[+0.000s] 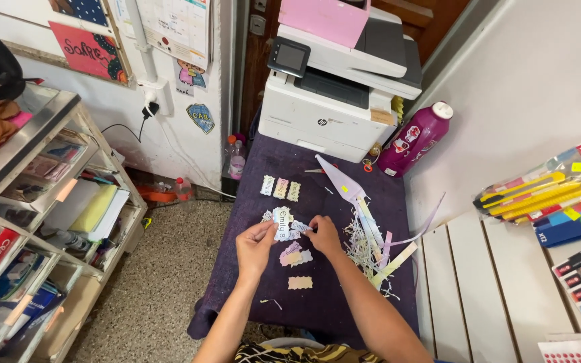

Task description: The person arranges small, colorful paper strips with printed text on a dark purple surface. They pick up, separate, and place the strips into neat rows using both hands.

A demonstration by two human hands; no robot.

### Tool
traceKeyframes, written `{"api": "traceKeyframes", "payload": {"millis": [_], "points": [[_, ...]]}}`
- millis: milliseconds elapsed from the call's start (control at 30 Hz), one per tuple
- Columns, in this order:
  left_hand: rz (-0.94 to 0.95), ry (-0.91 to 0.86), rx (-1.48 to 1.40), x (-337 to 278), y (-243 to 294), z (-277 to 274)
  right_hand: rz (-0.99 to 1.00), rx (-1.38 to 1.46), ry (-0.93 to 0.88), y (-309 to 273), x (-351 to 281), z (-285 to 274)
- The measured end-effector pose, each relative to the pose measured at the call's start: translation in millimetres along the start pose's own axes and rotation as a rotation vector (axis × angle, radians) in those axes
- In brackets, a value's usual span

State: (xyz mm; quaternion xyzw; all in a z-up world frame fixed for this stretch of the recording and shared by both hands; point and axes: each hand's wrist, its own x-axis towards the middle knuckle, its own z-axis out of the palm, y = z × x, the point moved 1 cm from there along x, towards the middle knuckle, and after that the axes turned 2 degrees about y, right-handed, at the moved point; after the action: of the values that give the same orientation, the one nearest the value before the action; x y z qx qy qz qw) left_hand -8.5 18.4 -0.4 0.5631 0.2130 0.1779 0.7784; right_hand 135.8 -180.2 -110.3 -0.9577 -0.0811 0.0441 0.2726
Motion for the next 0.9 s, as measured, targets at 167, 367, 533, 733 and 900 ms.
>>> {"api": "traceKeyframes", "payload": {"millis": [167,367,533,733,900], "points": [[-0.009,0.001,0.002,3,-3,2,0.036,-0.028,0.009,3,-4,-4],[0.001,0.028,-0.01,7,-8,7,0.132,0.514,0.191,-44,-34,-39],[0.021,0.039,-0.003,7,-8,16,0.114,0.982,0.216,-124,-84,-76],[0.028,0.029,-0.059,6,-8,25,0.189,0.874,0.353,-141,-92,-67],[0.017,0.022,-0.105,4,-14,31,0.153,0.765,0.564,-137,-90,-60]]}}
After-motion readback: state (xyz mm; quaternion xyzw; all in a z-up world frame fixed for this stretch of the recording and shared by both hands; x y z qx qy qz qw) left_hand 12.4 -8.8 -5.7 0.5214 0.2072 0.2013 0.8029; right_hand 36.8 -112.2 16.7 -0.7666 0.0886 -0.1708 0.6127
